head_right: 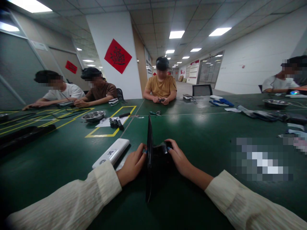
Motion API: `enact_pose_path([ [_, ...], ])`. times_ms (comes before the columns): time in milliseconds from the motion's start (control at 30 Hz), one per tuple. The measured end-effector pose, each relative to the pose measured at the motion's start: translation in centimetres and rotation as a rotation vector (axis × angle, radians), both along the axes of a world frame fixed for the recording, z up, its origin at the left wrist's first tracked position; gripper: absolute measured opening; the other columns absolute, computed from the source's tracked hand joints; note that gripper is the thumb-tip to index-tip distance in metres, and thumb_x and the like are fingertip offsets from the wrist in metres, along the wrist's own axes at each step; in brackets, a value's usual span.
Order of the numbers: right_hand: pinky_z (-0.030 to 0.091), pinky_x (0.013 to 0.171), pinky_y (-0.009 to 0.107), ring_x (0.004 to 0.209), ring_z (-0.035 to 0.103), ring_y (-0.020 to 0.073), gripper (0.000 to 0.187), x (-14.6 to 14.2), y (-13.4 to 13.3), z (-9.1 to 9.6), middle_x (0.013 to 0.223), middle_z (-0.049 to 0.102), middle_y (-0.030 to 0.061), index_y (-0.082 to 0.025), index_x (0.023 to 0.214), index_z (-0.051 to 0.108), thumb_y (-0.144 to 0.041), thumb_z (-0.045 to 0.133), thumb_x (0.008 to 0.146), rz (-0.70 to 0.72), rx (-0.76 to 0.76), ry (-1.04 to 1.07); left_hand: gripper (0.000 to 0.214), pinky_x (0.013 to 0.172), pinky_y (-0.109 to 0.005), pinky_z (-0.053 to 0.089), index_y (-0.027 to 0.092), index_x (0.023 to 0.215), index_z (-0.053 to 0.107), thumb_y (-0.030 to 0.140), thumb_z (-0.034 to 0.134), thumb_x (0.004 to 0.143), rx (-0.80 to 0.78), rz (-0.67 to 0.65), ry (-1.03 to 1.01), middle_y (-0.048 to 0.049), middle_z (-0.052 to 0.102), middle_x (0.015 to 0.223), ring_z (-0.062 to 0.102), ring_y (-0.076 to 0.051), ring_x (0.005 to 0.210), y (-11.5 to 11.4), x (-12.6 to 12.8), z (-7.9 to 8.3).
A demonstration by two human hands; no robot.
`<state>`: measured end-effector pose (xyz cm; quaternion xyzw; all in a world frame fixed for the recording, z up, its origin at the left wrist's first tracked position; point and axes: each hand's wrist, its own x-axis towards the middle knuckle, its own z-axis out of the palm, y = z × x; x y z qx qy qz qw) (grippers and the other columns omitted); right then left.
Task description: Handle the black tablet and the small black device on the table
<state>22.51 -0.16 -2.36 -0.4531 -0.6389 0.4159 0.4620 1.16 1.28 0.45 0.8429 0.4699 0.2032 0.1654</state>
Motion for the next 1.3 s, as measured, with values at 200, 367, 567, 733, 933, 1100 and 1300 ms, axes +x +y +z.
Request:
enact_pose_path([
  [200, 0.035, 0.093, 0.037, 0.111, 0.044, 0.0231, 0.038, -0.11, -0.12, 0.22, 0.117, 0.049, 0.0076, -0.019, 0.119, 0.039, -0.035, 0.033, 0.085, -0.032, 0.001, -0.02, 0.027, 0.065, -0.028, 0.039, 0.019, 0.103, 0.041, 0.033, 0.021, 0.091, 0.009, 0.033, 0.049, -0.0053, 0.062, 0.082, 0.061, -0.02, 0.074, 0.09, 0.0, -0.2],
  [367, 0.036, 0.091, 0.037, 0.108, 0.046, 0.0231, 0.038, -0.05, -0.05, 0.2, 0.116, 0.049, 0.0072, -0.02, 0.119, 0.039, -0.037, 0.033, 0.085, -0.019, -0.015, -0.013, 0.028, 0.066, -0.028, 0.039, 0.019, 0.103, 0.042, 0.034, 0.021, 0.092, 0.01, 0.016, 0.041, -0.0061, 0.063, 0.085, 0.062, -0.02, 0.078, 0.25, -0.06, -0.27],
  [567, 0.035, 0.092, 0.036, 0.112, 0.043, 0.0235, 0.041, -0.07, -0.14, 0.29, 0.118, 0.048, 0.0082, -0.019, 0.119, 0.039, -0.039, 0.033, 0.084, -0.016, -0.002, -0.014, 0.028, 0.064, -0.027, 0.037, 0.02, 0.097, 0.042, 0.036, 0.02, 0.093, 0.037, 0.02, 0.04, -0.0048, 0.062, 0.081, 0.062, -0.02, 0.077, 0.44, -0.16, -0.52],
  [733, 0.035, 0.093, 0.036, 0.112, 0.043, 0.0235, 0.04, -0.01, -0.13, 0.28, 0.12, 0.048, 0.0082, -0.019, 0.12, 0.038, -0.039, 0.032, 0.085, -0.012, 0.0, -0.021, 0.028, 0.061, -0.026, 0.036, 0.021, 0.093, 0.043, 0.038, 0.02, 0.093, 0.056, 0.007, 0.025, -0.0024, 0.06, 0.075, 0.06, -0.018, 0.072, 0.53, -0.24, -0.65],
  [933, 0.035, 0.093, 0.036, 0.111, 0.045, 0.023, 0.039, -0.05, -0.23, 0.38, 0.118, 0.049, 0.0074, -0.02, 0.12, 0.04, -0.038, 0.034, 0.085, -0.015, -0.007, 0.0, 0.029, 0.059, -0.025, 0.034, 0.021, 0.089, 0.043, 0.039, 0.021, 0.093, 0.059, -0.001, 0.015, -0.0011, 0.058, 0.072, 0.059, -0.017, 0.068, 0.59, -0.23, -0.57],
  [1100, 0.034, 0.095, 0.037, 0.113, 0.044, 0.0229, 0.039, 0.12, 0.12, -0.19, 0.118, 0.05, 0.007, -0.021, 0.121, 0.039, -0.038, 0.034, 0.086, -0.009, 0.002, -0.003, 0.028, 0.057, -0.025, 0.033, 0.022, 0.086, 0.043, 0.039, 0.021, 0.093, 0.043, -0.005, 0.014, -0.0005, 0.057, 0.071, 0.058, -0.016, 0.065, 0.54, -0.16, -0.42],
  [1300, 0.035, 0.095, 0.038, 0.111, 0.045, 0.0233, 0.038, 0.21, 0.51, -0.56, 0.116, 0.051, 0.0072, -0.02, 0.119, 0.041, -0.036, 0.035, 0.085, -0.021, 0.01, 0.004, 0.029, 0.057, -0.025, 0.033, 0.022, 0.086, 0.042, 0.039, 0.02, 0.094, 0.045, -0.009, 0.007, -0.0002, 0.057, 0.071, 0.058, -0.016, 0.066, 0.48, -0.17, -0.41],
])
